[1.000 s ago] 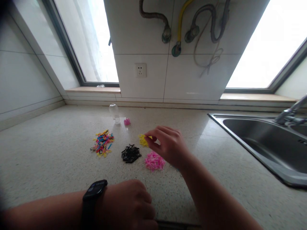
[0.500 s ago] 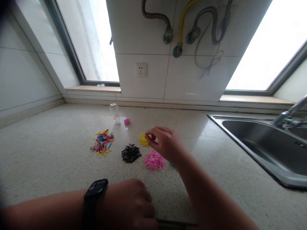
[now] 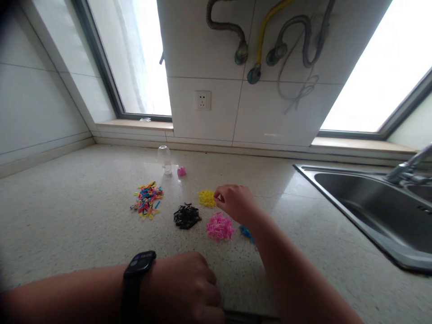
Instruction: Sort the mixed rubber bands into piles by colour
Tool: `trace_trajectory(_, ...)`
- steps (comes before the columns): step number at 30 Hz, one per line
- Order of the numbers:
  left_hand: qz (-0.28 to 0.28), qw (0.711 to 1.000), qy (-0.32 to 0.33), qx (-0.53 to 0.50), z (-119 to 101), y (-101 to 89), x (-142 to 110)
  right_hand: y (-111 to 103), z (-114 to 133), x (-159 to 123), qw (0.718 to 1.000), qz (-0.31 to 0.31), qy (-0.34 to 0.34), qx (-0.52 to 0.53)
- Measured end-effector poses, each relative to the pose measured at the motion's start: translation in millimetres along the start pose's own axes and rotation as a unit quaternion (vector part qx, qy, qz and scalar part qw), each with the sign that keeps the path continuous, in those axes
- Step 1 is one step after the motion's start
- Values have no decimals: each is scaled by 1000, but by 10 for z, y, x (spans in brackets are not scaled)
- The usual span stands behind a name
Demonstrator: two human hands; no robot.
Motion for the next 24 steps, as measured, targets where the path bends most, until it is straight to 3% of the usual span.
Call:
trace_trajectory(5, -8, 1000, 4, -3, -9, -18, 2, 53, -133, -10, 1000, 27, -9, -7)
trace_trajectory(15, -5, 1000, 7, -5, -3, 1, 3, 194, -106, 24, 997, 58, -22, -36)
trace_trajectory(24, -4, 1000, 7, -5, -11, 1, 3, 194, -114, 17, 997, 65, -12, -49)
Point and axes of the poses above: each hand's wrist, its own x-axis towards the middle knuckle, its own y-axis out of the palm, z = x × y, the point moved 9 cm from there along x, towards the middle knuckle, and after that the axes turned 2 degrees about x, right-handed, at the moved point
